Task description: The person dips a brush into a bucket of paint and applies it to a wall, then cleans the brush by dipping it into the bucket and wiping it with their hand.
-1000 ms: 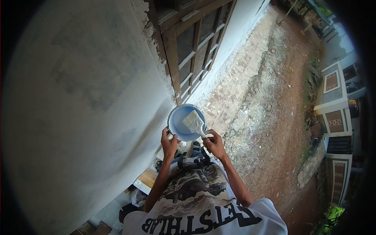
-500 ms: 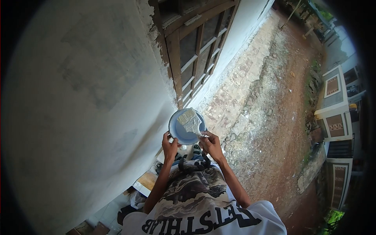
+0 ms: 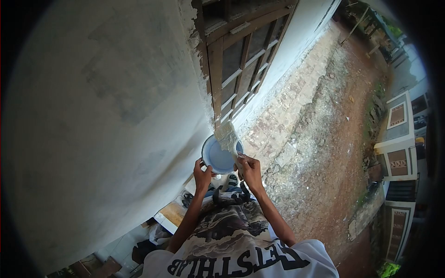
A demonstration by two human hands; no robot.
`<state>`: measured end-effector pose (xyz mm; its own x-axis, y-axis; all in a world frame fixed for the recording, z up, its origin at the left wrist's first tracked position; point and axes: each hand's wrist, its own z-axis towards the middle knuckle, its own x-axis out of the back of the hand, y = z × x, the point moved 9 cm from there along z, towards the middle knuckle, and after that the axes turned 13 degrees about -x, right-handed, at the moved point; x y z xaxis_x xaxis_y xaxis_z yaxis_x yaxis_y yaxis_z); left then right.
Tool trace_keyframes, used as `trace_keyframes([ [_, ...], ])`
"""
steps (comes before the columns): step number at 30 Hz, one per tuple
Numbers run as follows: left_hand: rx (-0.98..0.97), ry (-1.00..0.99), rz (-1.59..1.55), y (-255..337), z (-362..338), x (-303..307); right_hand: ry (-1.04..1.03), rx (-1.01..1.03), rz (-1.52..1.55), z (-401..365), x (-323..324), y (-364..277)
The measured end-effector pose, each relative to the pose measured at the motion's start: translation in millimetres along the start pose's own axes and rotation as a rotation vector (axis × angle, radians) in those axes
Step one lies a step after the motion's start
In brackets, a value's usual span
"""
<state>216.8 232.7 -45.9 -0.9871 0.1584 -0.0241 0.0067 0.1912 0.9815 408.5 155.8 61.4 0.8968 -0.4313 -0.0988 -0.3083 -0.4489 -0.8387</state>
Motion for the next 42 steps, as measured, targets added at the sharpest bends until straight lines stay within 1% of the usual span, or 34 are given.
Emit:
trace_keyframes([
  [2, 0.008, 0.005, 0.001, -1.7, -1.6, 2.1, 0.024, -0.001, 0.037, -5.0, -7.3, -16.1],
  [4, -0.019, 0.006, 0.010, -0.8, -3.8, 3.6, 0.011, 0.001, 0.042, -3.4, -12.4, -20.1],
  [9, -0.003, 0.040, 0.032, -6.9, -9.1, 13.3, -0.042, -0.028, 0.044, -2.3, -16.3, -19.9],
  [11, 0.012, 0.055, 0.037, -7.6, -11.6, 16.8, 0.001, 0.127, -0.080, -8.7, -11.0, -22.9],
  [13, 0.023, 0.096, 0.047, -8.2, -14.4, 20.7, -0.008, 0.146, -0.132, -1.8, 0.4, -4.3],
  [15, 0.029, 0.109, 0.047, -8.0, -15.3, 22.5, -0.021, 0.169, -0.181, -1.6, 13.5, 0.9],
  [17, 0.036, 0.123, 0.048, -9.6, -16.1, 24.5, -0.065, 0.098, -0.441, -2.8, 21.7, 11.6],
  [18, 0.040, 0.135, 0.043, -11.2, -16.8, 25.1, -0.049, 0.199, -0.415, 2.0, 29.5, 23.3],
  [19, 0.044, 0.147, 0.039, -13.1, -16.9, 24.8, -0.052, 0.198, -0.416, 1.9, 33.7, 24.8],
  [21, 0.038, 0.151, 0.031, -15.2, -17.0, 23.5, -0.056, 0.222, -0.583, 1.8, 35.2, 27.6],
  [22, 0.031, 0.153, 0.023, -15.8, -17.1, 24.1, -0.061, 0.221, -0.581, 1.6, 37.1, 29.7],
  [24, 0.040, 0.154, 0.017, -19.1, -16.5, 24.8, -0.050, 0.141, -0.556, 5.6, 44.6, 39.0],
  [27, 0.047, 0.158, 0.008, -13.9, -17.2, 20.6, -0.051, 0.174, -0.514, 12.4, 49.7, 42.2],
  [31, 0.042, 0.163, 0.046, -15.3, -13.7, 18.4, -0.078, 0.175, -0.560, 17.7, 47.2, 33.6],
  [33, 0.049, 0.179, 0.021, -16.9, -14.4, 20.2, -0.116, 0.223, -0.407, 22.3, 50.7, 36.1],
  [34, 0.055, 0.184, -0.004, -18.2, -15.4, 20.1, -0.118, 0.148, -0.526, 27.3, 50.8, 38.9],
  [38, -0.002, 0.208, 0.040, -13.6, -20.0, 23.9, -0.167, 0.137, -0.600, 33.4, 44.0, 42.4],
  [40, 0.006, 0.205, 0.036, -14.7, -23.2, 26.7, -0.197, 0.119, -0.310, 31.4, 39.3, 35.7],
  [41, 0.004, 0.219, 0.032, -16.7, -24.9, 29.2, -0.210, 0.121, -0.318, 29.7, 33.5, 29.9],
  [42, 0.007, 0.238, 0.014, -19.6, -26.3, 31.7, -0.224, 0.063, -0.252, 29.0, 30.6, 27.2],
])
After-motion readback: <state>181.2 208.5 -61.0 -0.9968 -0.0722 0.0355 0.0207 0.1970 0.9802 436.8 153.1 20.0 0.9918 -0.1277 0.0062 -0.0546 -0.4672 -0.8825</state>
